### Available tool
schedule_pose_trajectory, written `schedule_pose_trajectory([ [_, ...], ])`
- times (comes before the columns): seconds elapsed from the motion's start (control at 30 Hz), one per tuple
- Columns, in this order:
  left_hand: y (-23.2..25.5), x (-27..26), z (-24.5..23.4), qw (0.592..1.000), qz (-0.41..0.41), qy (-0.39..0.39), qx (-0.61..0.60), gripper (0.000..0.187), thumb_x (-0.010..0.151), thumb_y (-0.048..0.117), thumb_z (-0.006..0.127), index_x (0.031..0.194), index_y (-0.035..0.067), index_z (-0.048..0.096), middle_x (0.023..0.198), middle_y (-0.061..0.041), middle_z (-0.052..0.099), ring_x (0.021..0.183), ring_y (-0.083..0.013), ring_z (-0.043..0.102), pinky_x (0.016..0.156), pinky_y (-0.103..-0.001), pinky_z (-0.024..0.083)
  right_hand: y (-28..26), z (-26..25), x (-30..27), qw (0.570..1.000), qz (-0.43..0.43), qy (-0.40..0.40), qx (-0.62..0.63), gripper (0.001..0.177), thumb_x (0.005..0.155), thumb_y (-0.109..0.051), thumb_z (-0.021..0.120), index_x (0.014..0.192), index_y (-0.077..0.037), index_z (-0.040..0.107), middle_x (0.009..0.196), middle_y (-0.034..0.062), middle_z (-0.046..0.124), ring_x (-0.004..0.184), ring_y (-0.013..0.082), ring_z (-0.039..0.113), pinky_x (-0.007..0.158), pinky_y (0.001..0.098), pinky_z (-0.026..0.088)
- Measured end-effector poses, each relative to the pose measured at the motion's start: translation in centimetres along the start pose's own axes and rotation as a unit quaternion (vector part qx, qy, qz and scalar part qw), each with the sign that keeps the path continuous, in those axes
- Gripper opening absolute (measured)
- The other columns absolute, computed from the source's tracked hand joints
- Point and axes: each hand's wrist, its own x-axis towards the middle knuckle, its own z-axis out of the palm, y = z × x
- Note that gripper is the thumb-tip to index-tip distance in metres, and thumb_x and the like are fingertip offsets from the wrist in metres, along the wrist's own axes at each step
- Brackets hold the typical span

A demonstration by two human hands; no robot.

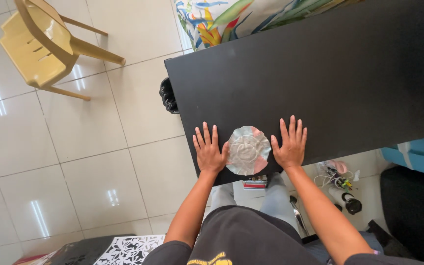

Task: The person clears items from a desk and then wipes the surface with a cloth.

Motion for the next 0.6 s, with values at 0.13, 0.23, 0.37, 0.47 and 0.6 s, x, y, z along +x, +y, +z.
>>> schedule_pose_trajectory([
  [0.13, 0.0, -0.7, 0.2, 1.000, -0.003, 0.008, 0.015, 0.073, 0.100, 0.054, 0.048, 0.156, 0.008, 0.043, 0.168, -0.021, 0.025, 0.154, -0.0477, 0.018, 0.125, -0.058, 0.013, -3.4, -1.4, -0.6, 0.997, -0.052, 0.016, 0.062, 0.069, 0.097, -0.042, 0.060, 0.157, -0.011, 0.046, 0.167, 0.0212, 0.032, 0.156, 0.0448, 0.025, 0.125, 0.0639, 0.015],
  [0.23, -0.1, -0.2, 0.5, 0.999, -0.008, 0.033, 0.002, 0.070, 0.100, 0.053, 0.050, 0.156, 0.010, 0.045, 0.168, -0.019, 0.027, 0.155, -0.0463, 0.021, 0.125, -0.057, 0.015, -7.7, -1.5, 0.0, 0.970, -0.195, -0.065, 0.129, 0.062, 0.084, -0.046, 0.067, 0.139, -0.020, 0.053, 0.159, 0.0144, 0.035, 0.152, 0.0409, 0.026, 0.122, 0.0644, 0.014],
  [0.37, 0.1, -0.5, 1.2, 0.999, -0.014, 0.044, 0.003, 0.072, 0.099, 0.054, 0.055, 0.155, 0.012, 0.047, 0.169, -0.016, 0.028, 0.156, -0.0441, 0.022, 0.127, -0.056, 0.017, -7.5, 0.9, 2.2, 0.948, -0.297, -0.099, 0.055, 0.062, 0.094, -0.046, 0.065, 0.151, -0.023, 0.055, 0.165, 0.0153, 0.034, 0.153, 0.0423, 0.028, 0.122, 0.0626, 0.018],
  [0.47, 0.4, -0.4, 0.5, 0.999, -0.022, 0.037, 0.015, 0.077, 0.095, 0.057, 0.059, 0.155, 0.011, 0.046, 0.169, -0.017, 0.028, 0.155, -0.0440, 0.022, 0.126, -0.056, 0.017, -7.2, 1.3, 8.0, 0.937, -0.330, -0.094, 0.060, 0.059, 0.099, -0.047, 0.063, 0.154, -0.024, 0.055, 0.168, 0.0137, 0.035, 0.155, 0.0420, 0.030, 0.126, 0.0591, 0.020],
  [0.6, 1.1, 0.1, -0.4, 0.999, -0.028, 0.018, 0.024, 0.080, 0.092, 0.058, 0.060, 0.155, 0.012, 0.044, 0.168, -0.016, 0.027, 0.154, -0.0434, 0.021, 0.126, -0.055, 0.018, -7.6, 5.2, 18.8, 0.935, -0.349, -0.050, 0.049, 0.062, 0.103, -0.049, 0.060, 0.157, -0.021, 0.052, 0.167, 0.0182, 0.032, 0.152, 0.0475, 0.027, 0.123, 0.0609, 0.017],
])
